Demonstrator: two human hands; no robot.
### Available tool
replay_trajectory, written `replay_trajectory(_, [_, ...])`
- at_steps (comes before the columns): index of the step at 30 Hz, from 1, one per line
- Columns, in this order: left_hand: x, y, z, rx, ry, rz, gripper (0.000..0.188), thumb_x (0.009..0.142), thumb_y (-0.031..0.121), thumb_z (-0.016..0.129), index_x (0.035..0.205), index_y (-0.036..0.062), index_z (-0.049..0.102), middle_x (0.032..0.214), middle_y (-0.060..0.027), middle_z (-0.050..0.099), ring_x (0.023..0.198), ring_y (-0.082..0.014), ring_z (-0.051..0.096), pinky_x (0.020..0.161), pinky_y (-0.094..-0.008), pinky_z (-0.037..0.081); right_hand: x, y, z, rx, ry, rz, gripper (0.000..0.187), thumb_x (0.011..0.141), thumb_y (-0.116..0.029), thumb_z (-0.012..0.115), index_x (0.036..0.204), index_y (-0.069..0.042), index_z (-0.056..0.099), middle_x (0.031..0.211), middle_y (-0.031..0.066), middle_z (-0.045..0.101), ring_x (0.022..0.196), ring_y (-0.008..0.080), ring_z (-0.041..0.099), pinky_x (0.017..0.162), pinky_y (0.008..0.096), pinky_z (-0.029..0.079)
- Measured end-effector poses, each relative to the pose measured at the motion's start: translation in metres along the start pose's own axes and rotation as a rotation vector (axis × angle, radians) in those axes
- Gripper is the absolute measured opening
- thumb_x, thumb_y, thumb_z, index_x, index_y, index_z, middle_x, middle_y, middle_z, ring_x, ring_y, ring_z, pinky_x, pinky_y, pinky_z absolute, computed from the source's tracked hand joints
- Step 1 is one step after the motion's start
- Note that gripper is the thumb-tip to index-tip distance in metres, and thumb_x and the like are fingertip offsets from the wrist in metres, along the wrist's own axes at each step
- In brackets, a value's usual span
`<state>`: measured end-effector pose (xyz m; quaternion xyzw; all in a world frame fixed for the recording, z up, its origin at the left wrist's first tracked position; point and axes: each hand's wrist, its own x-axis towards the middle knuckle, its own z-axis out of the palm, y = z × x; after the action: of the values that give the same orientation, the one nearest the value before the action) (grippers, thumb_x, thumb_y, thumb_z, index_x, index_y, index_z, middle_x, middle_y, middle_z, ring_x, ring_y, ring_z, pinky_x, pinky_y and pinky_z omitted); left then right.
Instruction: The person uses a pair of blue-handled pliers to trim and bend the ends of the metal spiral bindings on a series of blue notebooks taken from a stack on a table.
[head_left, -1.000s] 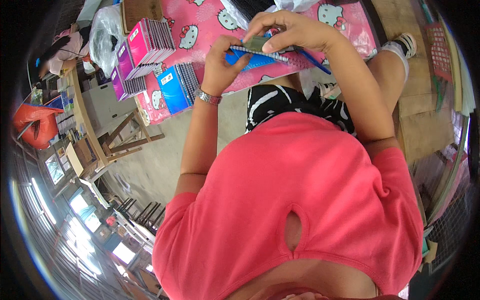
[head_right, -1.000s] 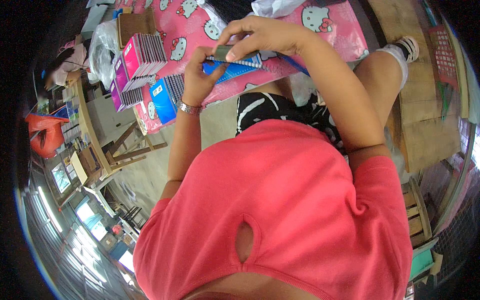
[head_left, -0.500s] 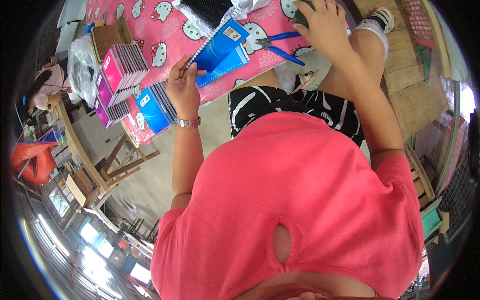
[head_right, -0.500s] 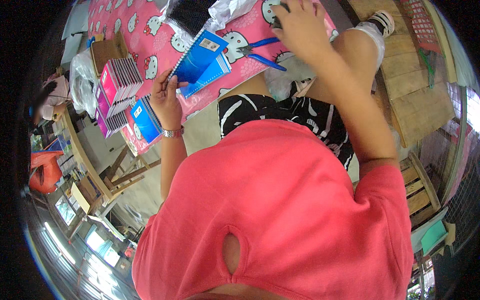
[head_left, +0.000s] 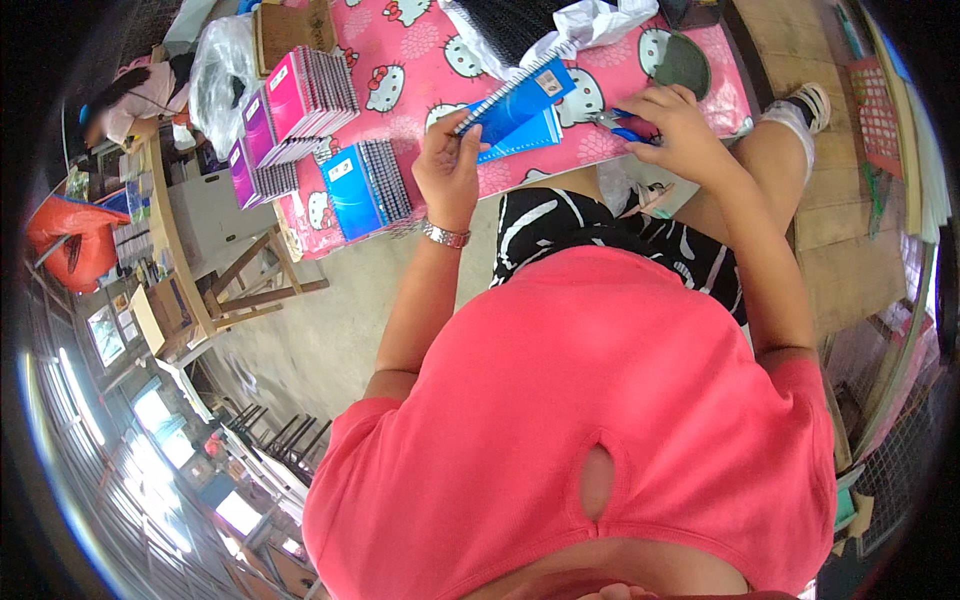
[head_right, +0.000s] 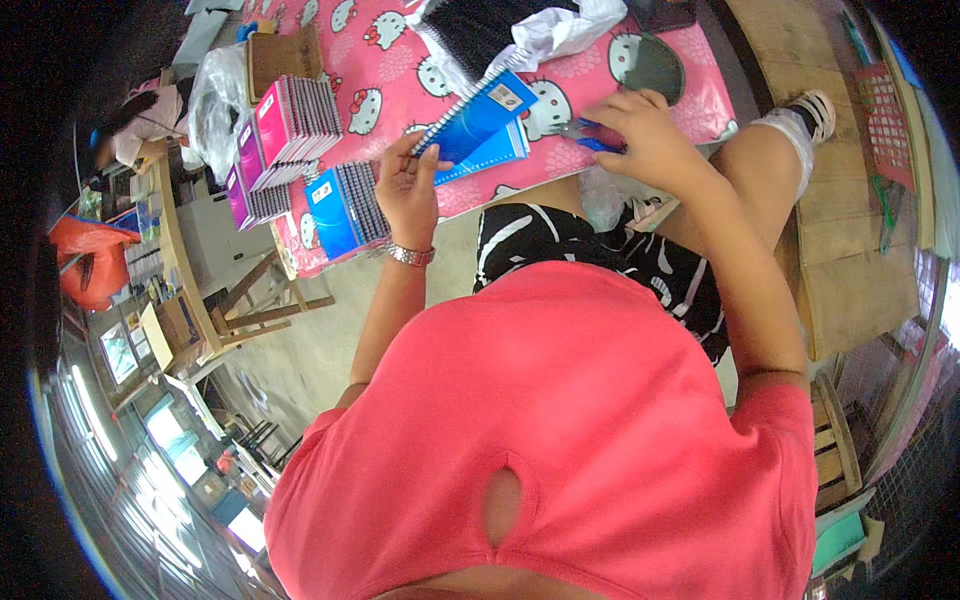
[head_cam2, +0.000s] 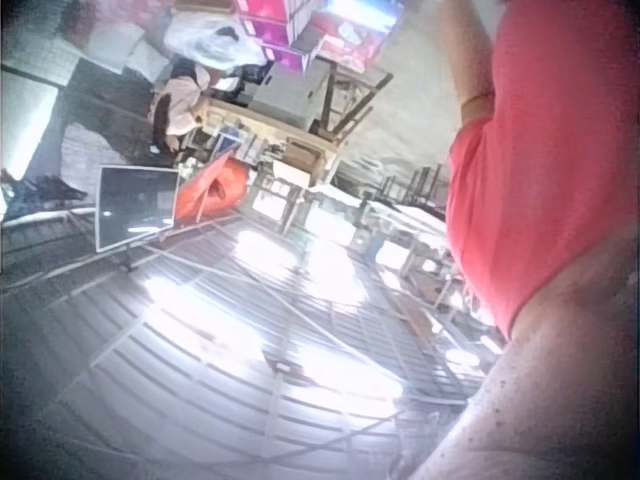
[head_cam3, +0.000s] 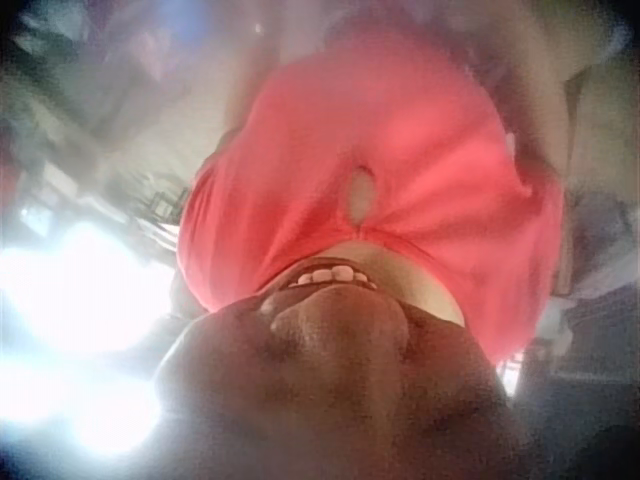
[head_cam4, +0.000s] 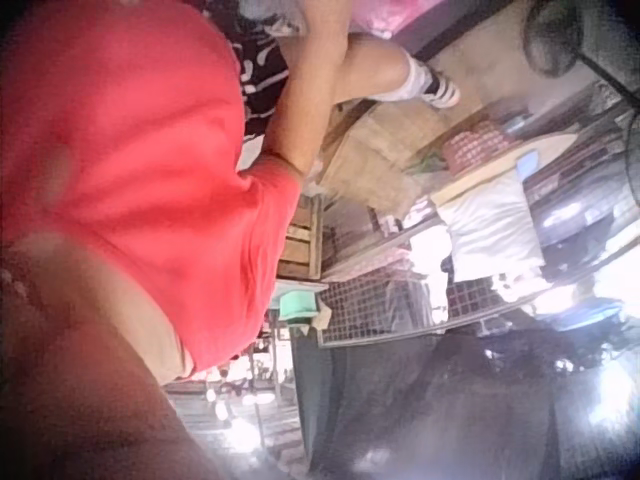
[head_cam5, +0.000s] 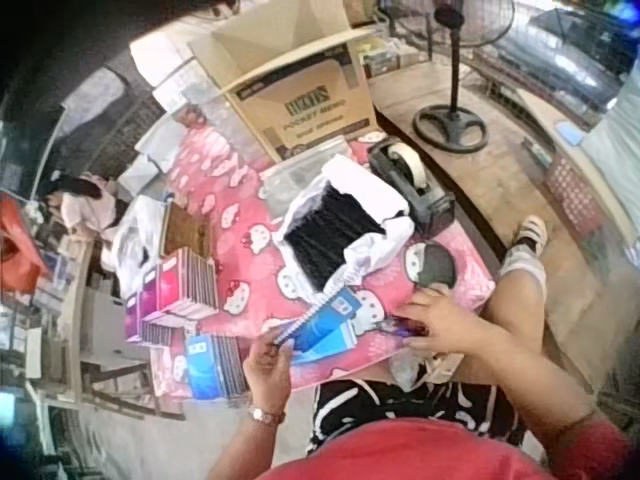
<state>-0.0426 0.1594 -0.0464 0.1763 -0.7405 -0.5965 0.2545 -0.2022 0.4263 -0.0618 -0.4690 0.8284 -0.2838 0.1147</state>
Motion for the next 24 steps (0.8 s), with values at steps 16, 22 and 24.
replay_trajectory(16, [-0.01, -0.004, 0.001, -0.072, 0.052, -0.146, 0.022, 0.089, -0.006, 0.061, 0.11, -0.006, 0.066, 0.092, -0.0025, 0.068, 0.078, -0.0061, 0.061, 0.068, -0.0207, 0.05, 0.042, -0.129, 0.024, 0.11, 0.247, -0.105, 0.043, 0.076, -0.023, 0.072, 0.113, -0.002, 0.063, 0.1, 0.0107, 0.06, 0.09, 0.0283, 0.061, 0.078, 0.0398, 0.05])
replay_trajectory(22, [-0.019, -0.008, -0.009, 0.054, 0.056, -0.124, 0.025, 0.088, -0.005, 0.063, 0.113, -0.005, 0.065, 0.101, -0.0077, 0.069, 0.086, -0.0094, 0.063, 0.074, -0.0216, 0.05, 0.045, -0.132, 0.028, 1.396, -0.442, 0.69, 0.035, 0.093, -0.023, 0.064, 0.114, 0.004, 0.059, 0.102, 0.0065, 0.061, 0.098, 0.0169, 0.062, 0.081, 0.0329, 0.052])
replay_trajectory(24, [-0.012, 0.011, -0.022, 0.311, 0.06, 0.141, 0.021, 0.083, -0.004, 0.069, 0.104, -0.0021, 0.069, 0.092, -0.0046, 0.07, 0.085, -0.0096, 0.064, 0.072, -0.024, 0.051, 0.031, -0.12, 0.047, 1.276, -0.089, 0.248, 0.039, 0.087, -0.03, 0.069, 0.11, 0.002, 0.062, 0.098, 0.0131, 0.066, 0.092, 0.0192, 0.064, 0.083, 0.0326, 0.051])
